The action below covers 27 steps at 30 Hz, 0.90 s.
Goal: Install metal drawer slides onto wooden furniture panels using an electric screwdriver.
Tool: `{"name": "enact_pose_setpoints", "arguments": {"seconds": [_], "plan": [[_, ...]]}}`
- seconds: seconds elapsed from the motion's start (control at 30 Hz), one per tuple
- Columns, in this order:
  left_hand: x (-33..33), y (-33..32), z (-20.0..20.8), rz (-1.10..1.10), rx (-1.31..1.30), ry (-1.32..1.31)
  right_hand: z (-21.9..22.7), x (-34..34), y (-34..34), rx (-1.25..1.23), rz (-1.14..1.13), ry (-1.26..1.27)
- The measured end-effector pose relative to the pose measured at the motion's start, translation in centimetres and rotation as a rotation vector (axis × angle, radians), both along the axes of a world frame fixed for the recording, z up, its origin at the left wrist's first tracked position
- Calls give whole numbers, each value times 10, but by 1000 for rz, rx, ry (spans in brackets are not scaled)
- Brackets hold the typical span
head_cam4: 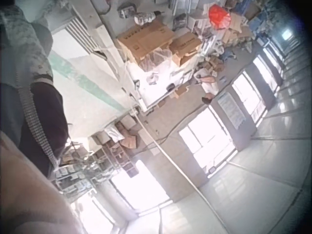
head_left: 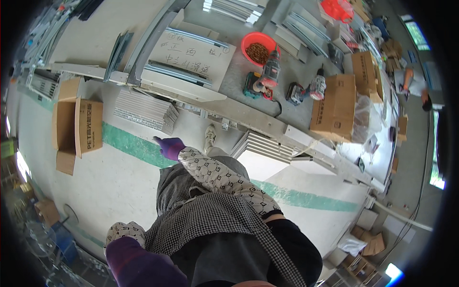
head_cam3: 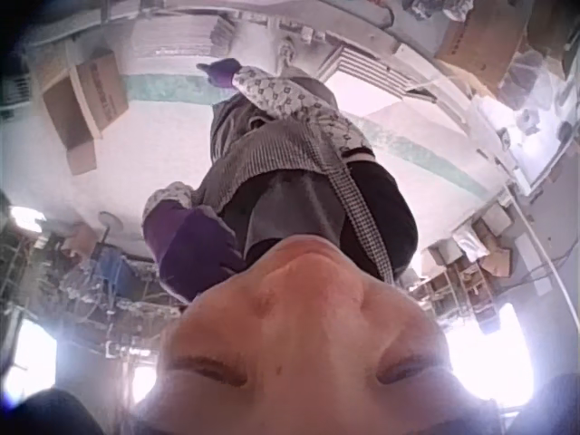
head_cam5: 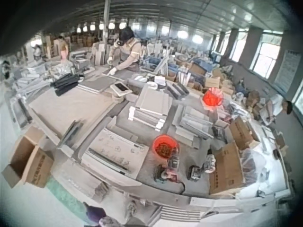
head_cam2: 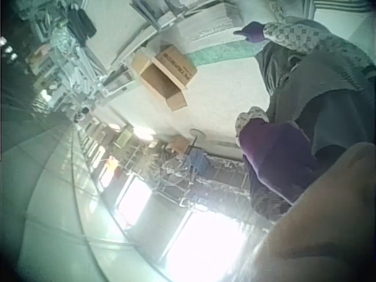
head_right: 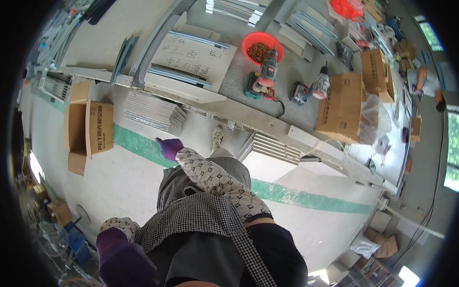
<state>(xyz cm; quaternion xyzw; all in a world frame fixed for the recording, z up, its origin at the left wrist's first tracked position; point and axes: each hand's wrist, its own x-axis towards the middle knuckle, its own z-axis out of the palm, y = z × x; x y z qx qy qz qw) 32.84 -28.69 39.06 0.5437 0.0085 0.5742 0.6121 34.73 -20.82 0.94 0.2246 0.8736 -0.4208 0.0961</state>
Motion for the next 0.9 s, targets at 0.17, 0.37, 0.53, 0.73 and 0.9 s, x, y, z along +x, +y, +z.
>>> {"name": "enact_pose_setpoints", "arguments": {"seconds": [0.17, 0.37, 0.53, 0.73, 0.9], "plan": [[-6, -65, 4, -185, 17, 97, -92, 137, -35, -93, -499, -188], [-33, -160, -7, -307, 27, 84, -132, 321, -164, -215, -1250, -478], [-30, -227, 3, -396, 28, 51, -130, 377, -274, -142, -1156, -656], [-40, -264, 29, -429, 110, 95, -154, 344, -283, -276, -1033, -537], [-12, -285, 73, -964, 146, 958, -78, 233, -232, -351, -1055, -112]]}}
